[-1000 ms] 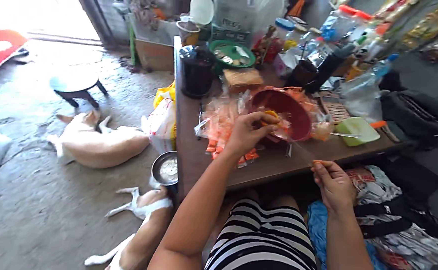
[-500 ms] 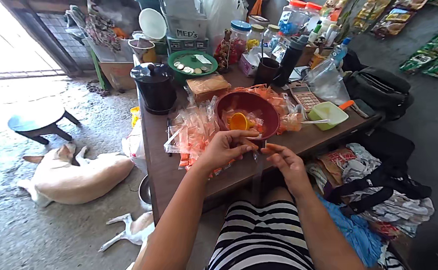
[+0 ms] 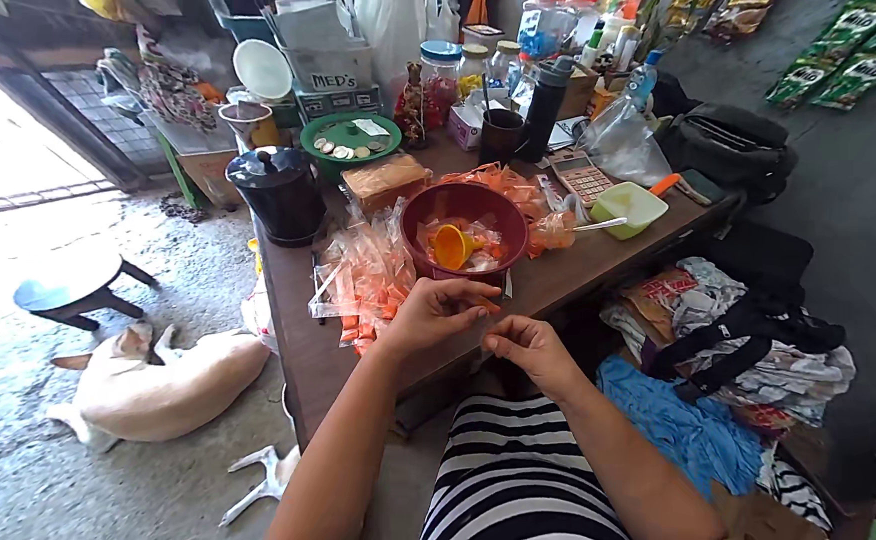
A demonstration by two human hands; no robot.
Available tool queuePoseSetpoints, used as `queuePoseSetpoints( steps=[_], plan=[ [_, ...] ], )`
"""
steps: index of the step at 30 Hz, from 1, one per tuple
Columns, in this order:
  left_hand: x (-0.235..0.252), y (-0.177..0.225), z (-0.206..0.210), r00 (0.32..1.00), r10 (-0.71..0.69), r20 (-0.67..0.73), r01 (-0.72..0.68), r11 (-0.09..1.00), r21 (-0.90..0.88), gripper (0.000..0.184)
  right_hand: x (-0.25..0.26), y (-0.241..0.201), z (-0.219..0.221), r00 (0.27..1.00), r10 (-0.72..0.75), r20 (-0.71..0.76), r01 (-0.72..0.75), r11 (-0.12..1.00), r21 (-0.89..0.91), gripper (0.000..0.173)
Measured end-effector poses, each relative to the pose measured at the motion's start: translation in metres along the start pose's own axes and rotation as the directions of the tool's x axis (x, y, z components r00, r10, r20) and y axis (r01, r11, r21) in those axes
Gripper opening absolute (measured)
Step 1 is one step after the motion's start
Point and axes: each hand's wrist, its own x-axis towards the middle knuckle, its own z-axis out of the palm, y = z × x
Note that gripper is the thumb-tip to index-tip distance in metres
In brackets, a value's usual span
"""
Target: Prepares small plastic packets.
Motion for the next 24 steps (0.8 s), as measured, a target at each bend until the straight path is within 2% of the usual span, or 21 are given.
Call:
queuePoseSetpoints(
  steps=[3, 6, 8, 10, 12, 13, 14, 16, 18, 19, 20, 21, 22, 23, 24],
  plan=[
    [-0.002, -0.002, 0.007, 1.000, -0.021, -0.011, 0.021, 1.000, -0.013, 0.026, -0.013, -0.001, -0.008, 1.000, -0.011, 0.000, 0.011, 0.998, -0.060, 0.008],
    [-0.008, 0.003, 0.023, 0.997, 0.026, -0.068, -0.024, 0.999, 0.027, 0.045, -0.035, 0.001, -0.028, 0.998, -0.019, -0.058, 0.013, 0.995, -0.104, 0.010],
    [-0.027, 0.011, 0.046, 0.995, 0.061, -0.081, -0.058, 0.998, 0.040, 0.042, -0.053, 0.004, -0.045, 0.993, 0.002, -0.121, -0.017, 0.993, -0.121, 0.009],
    [-0.063, 0.010, 0.072, 0.999, -0.040, -0.008, 0.040, 0.999, -0.023, 0.028, -0.073, 0.008, -0.064, 0.980, 0.033, -0.195, -0.055, 0.992, -0.112, 0.008],
    [-0.110, -0.014, 0.091, 0.957, -0.257, 0.134, 0.263, 0.964, -0.035, 0.029, -0.091, 0.014, -0.083, 0.964, 0.053, -0.262, -0.080, 0.992, -0.095, 0.007],
    [-0.136, -0.029, 0.097, 0.896, -0.422, 0.136, 0.426, 0.905, 0.004, 0.030, -0.099, 0.016, -0.091, 0.955, 0.055, -0.290, -0.087, 0.991, -0.097, 0.006],
    [-0.163, -0.046, 0.103, 0.799, -0.598, 0.069, 0.598, 0.801, 0.025, 0.031, -0.107, 0.018, -0.098, 0.949, 0.054, -0.311, -0.089, 0.991, -0.101, 0.007],
    [-0.217, -0.088, 0.113, 0.501, -0.856, -0.126, 0.856, 0.512, -0.076, 0.033, -0.119, 0.017, -0.109, 0.939, 0.046, -0.341, -0.089, 0.989, -0.114, 0.007],
    [-0.261, -0.121, 0.129, 0.209, -0.960, -0.188, 0.922, 0.257, -0.288, 0.037, -0.127, 0.015, -0.114, 0.930, 0.040, -0.365, -0.082, 0.992, -0.100, 0.008],
    [-0.275, -0.129, 0.142, 0.106, -0.981, -0.161, 0.904, 0.162, -0.395, 0.041, -0.130, 0.014, -0.114, 0.927, 0.041, -0.372, -0.080, 0.993, -0.090, 0.009],
    [-0.286, -0.136, 0.157, 0.036, -0.992, -0.119, 0.885, 0.087, -0.457, 0.044, -0.133, 0.012, -0.113, 0.925, 0.042, -0.376, -0.079, 0.993, -0.083, 0.009],
    [-0.299, -0.147, 0.174, -0.006, -0.997, -0.081, 0.872, 0.034, -0.488, 0.046, -0.135, 0.010, -0.112, 0.926, 0.040, -0.375, -0.074, 0.994, -0.077, 0.009],
    [-0.319, -0.170, 0.191, 0.000, -0.999, -0.048, 0.863, 0.024, -0.504, 0.048, -0.137, 0.009, -0.110, 0.930, 0.034, -0.367, -0.066, 0.995, -0.074, 0.009],
    [-0.353, -0.206, 0.200, 0.108, -0.992, 0.062, 0.866, 0.064, -0.496, 0.049, -0.140, 0.008, -0.110, 0.935, 0.024, -0.353, -0.056, 0.995, -0.080, 0.009],
    [-0.401, -0.268, 0.201, 0.308, -0.907, 0.288, 0.877, 0.152, -0.457, 0.051, -0.142, 0.007, -0.110, 0.942, 0.012, -0.335, -0.046, 0.994, -0.095, 0.009]
  ],
)
